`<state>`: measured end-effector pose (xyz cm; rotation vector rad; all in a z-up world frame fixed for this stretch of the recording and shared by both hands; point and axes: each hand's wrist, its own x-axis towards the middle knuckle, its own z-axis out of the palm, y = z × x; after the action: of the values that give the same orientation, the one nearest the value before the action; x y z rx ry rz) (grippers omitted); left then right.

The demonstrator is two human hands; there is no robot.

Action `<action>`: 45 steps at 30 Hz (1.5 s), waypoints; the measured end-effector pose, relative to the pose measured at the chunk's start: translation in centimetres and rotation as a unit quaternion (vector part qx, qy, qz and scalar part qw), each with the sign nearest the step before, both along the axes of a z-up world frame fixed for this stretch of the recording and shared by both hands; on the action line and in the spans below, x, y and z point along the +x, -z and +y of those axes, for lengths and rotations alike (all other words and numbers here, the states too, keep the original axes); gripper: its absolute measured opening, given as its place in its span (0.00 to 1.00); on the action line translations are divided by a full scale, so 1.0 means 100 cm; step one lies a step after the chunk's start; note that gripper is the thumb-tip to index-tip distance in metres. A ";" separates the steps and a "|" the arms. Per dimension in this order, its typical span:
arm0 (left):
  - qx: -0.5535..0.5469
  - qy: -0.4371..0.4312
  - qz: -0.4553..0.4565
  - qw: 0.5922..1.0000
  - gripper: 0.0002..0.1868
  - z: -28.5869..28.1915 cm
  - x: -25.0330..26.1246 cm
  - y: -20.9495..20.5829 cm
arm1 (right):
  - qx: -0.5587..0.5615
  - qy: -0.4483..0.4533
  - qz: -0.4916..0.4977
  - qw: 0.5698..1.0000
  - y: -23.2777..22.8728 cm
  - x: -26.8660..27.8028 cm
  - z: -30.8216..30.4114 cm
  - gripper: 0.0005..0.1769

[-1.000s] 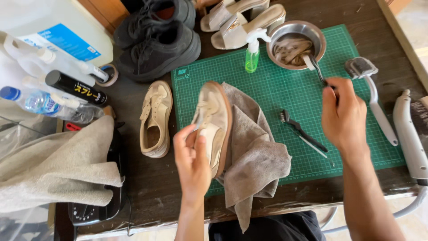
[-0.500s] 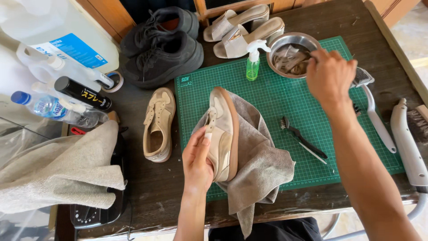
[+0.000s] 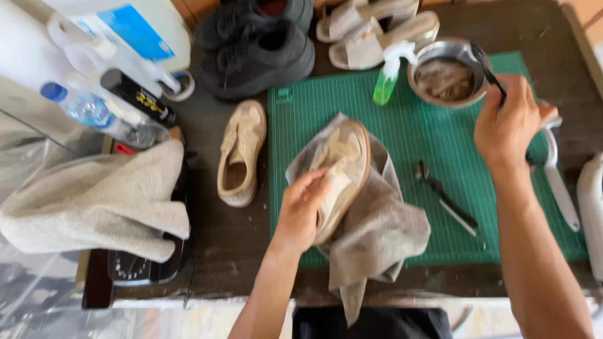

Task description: The person scrubs a beige sneaker with a small brush and wipes it with a cloth. The person works on the upper, sole, and interior of the shoe, using a towel to catch debris and a metal bowl to rinse the brush.

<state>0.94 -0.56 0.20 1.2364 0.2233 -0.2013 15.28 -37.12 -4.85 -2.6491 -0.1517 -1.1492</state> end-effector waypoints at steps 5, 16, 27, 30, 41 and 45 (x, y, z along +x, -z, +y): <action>-0.063 -0.034 0.055 0.996 0.21 -0.002 0.002 0.009 | -0.001 -0.032 0.089 0.996 -0.002 -0.014 -0.001 0.13; -0.194 -0.042 0.066 0.978 0.21 0.007 0.010 0.002 | 0.044 -0.266 0.086 0.959 -0.052 -0.088 0.126 0.30; -0.237 -0.062 -0.021 0.969 0.21 0.004 0.009 0.027 | -0.008 -0.437 0.097 0.894 -0.058 -0.060 0.158 0.16; -0.261 -0.063 -0.015 0.963 0.21 0.001 0.007 0.017 | 0.018 -0.512 0.117 0.851 -0.061 -0.064 0.174 0.16; -0.262 -0.041 -0.005 0.964 0.23 0.001 0.011 0.021 | 0.020 -0.537 0.118 0.835 -0.067 -0.052 0.176 0.14; -0.255 -0.029 -0.021 0.966 0.23 0.001 0.011 0.023 | 0.019 -0.492 0.068 0.868 -0.045 -0.050 0.183 0.22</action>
<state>2.07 -0.43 -2.07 0.7197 0.1572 -0.1672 10.33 -18.82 -0.32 -2.0665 -1.2503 -0.5758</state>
